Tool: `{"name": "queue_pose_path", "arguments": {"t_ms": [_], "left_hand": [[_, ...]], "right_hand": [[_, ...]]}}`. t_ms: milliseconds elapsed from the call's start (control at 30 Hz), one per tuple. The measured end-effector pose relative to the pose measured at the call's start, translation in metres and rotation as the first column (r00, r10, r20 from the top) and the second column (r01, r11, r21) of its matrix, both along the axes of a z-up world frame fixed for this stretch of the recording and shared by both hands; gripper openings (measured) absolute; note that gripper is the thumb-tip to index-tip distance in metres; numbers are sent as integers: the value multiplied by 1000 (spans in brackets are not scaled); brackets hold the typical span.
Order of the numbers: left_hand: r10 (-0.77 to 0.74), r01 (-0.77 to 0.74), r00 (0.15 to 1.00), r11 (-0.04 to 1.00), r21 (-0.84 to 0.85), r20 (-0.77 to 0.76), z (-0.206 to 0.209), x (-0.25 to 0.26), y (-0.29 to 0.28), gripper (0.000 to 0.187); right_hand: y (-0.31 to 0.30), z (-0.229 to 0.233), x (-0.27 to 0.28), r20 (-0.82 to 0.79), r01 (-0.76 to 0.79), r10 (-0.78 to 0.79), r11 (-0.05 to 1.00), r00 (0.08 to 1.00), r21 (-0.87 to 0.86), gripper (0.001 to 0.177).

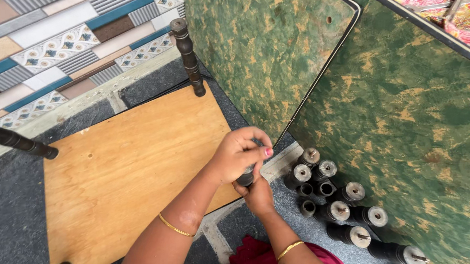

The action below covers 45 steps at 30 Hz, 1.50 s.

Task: The person assembles a small wooden stool by inserting cylindrical wooden legs into pre-drilled holes in the seat. They handle the legs and seat, aligning and pushing the legs into place.

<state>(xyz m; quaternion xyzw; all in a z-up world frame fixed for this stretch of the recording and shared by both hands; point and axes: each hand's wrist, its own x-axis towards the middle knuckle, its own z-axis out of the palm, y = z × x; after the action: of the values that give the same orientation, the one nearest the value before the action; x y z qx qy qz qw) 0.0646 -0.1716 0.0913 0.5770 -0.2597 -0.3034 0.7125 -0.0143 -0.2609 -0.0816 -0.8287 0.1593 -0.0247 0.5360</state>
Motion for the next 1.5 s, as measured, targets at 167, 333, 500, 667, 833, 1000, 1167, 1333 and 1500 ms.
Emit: {"name": "queue_pose_path", "arguments": {"t_ms": [167,333,500,667,833,1000,1167,1333,1500], "left_hand": [[165,-165,986,985,-42,-5,-8,-11,-2,7],[243,-241,970,967,-84,9,-11,-12,-3,7],[366,-360,930,922,-143,15,-13,-12,-9,9],[548,-545,836,833,-95,7,-17,-22,-17,10],[720,-715,694,690,-112,5,-16,-30,-30,9],[809,-807,587,583,-98,-20,-16,-33,-37,9],[855,-851,519,518,-87,11,-15,-35,-42,10],[878,-876,478,478,-66,18,-10,-39,-43,11],[894,-894,447,448,-25,37,-3,-42,-44,11]], "right_hand": [[1,2,-1,-8,-20,19,999,1000,-42,71],[0,5,-2,45,-25,24,999,999,24,50],[-1,10,0,154,-52,31,989,988,139,52],[-3,6,1,178,-82,51,982,983,170,52],[-5,11,5,70,-49,41,992,997,117,55],[-11,24,2,-77,-20,18,1000,997,-17,58],[-16,32,-2,13,-43,43,999,999,-4,58],[-14,40,-4,5,-38,38,999,999,3,62],[-11,50,-5,18,-16,15,998,1000,58,72]]}}
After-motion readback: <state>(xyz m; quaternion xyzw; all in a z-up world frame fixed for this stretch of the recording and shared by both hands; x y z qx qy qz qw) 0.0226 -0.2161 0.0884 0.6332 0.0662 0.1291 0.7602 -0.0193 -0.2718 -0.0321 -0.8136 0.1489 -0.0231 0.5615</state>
